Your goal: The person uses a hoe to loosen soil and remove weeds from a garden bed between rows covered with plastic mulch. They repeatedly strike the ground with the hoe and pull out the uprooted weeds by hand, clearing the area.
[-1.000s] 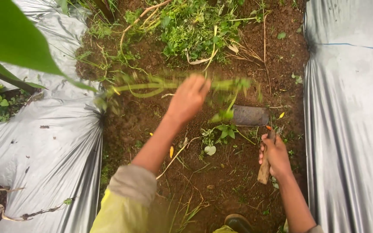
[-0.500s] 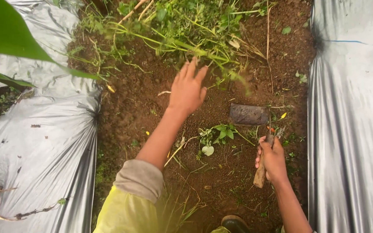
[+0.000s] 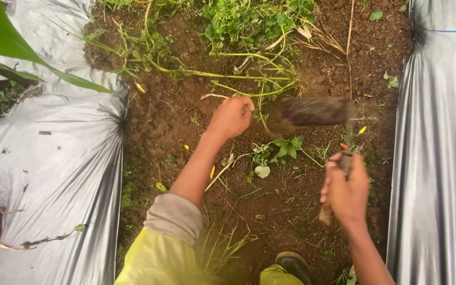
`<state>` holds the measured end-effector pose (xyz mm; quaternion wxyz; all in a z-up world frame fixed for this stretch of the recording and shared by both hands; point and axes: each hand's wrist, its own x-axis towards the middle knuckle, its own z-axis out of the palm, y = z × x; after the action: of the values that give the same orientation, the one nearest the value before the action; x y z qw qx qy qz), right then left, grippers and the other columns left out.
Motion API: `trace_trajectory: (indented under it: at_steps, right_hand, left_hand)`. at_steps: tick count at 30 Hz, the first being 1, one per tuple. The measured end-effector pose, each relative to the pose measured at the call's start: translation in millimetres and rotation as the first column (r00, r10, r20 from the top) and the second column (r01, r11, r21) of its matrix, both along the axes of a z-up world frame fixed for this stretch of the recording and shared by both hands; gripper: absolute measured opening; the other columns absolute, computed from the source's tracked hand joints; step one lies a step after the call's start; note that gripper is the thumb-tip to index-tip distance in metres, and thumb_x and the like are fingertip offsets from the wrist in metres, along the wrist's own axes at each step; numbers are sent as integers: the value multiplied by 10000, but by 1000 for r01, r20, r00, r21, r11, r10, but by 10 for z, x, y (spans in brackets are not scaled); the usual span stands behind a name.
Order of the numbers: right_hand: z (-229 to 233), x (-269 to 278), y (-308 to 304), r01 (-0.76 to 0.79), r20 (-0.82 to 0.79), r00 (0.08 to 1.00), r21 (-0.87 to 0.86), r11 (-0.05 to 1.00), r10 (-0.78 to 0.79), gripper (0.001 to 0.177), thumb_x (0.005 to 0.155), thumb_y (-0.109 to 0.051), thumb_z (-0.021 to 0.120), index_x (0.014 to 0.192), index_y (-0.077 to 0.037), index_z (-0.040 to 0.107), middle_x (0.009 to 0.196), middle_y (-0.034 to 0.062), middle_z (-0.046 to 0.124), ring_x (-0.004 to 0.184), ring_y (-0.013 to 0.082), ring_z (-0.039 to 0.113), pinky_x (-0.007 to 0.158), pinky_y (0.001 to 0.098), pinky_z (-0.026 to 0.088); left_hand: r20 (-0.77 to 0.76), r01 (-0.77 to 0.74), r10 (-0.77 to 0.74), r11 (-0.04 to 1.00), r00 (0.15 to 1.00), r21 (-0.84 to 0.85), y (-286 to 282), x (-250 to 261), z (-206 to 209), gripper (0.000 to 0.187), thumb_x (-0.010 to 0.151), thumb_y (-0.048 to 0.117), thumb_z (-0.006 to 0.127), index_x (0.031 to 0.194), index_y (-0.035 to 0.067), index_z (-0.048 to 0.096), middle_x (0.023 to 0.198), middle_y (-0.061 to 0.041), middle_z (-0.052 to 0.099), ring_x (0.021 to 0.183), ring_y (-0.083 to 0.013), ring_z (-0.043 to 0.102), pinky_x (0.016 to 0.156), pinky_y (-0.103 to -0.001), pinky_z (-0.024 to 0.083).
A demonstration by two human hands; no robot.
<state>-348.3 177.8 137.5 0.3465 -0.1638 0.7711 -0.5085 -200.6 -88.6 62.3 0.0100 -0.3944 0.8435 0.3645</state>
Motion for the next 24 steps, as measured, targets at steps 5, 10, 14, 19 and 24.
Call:
trace_trajectory:
  at_steps: [5, 10, 14, 19, 24]
  right_hand:
    - [-642, 226, -466, -215, 83, 974, 43, 976, 211, 150, 1023, -79, 539, 1083, 47, 592, 587, 92, 528, 387, 194, 553, 362, 311, 476]
    - [-958, 137, -1045, -197, 61, 978, -17, 980, 198, 149, 1040, -131, 497, 1061, 3, 560, 562, 94, 543, 388, 186, 563, 399, 325, 466]
    - [-1119, -113, -1560, -165, -99, 983, -134, 977, 152, 124, 1051, -147, 503, 1055, -24, 521, 574, 77, 551, 396, 161, 566, 386, 292, 463]
    - [-1418, -468, -2040, -151, -226, 967, -130, 980, 119, 104, 1075, -95, 508, 1142, -15, 507, 730, 90, 558, 518, 156, 561, 406, 274, 508]
    - [-1479, -565, -2034, -192, -298, 942, -102, 976, 154, 93, 1100, -116, 478, 1155, -40, 471, 798, 76, 557, 574, 138, 551, 431, 242, 521]
  left_hand:
    - [-1, -23, 23, 1000, 1000, 5, -65, 152, -115, 160, 958, 93, 606, 1062, 81, 728, 1026, -152, 742, 1001, -377, 754, 842, -549, 639]
    - [-104, -65, 69, 997, 992, 37, 35, 421, -257, 183, 986, 52, 581, 1127, 12, 689, 1019, -197, 703, 1015, -379, 734, 839, -556, 621]
    - [-22, -72, 74, 995, 997, 62, 177, 607, -385, 169, 981, 75, 629, 1126, 33, 703, 1036, -187, 722, 1020, -357, 748, 869, -527, 634]
    - [46, -15, 8, 988, 999, 152, 396, 778, -275, 228, 1023, 58, 562, 1204, -39, 660, 1098, -266, 698, 1107, -442, 716, 905, -614, 611]
    - [79, -6, -8, 984, 997, 178, 562, 891, -284, 239, 1038, 108, 583, 1239, -9, 640, 1130, -233, 681, 1132, -416, 708, 920, -616, 617]
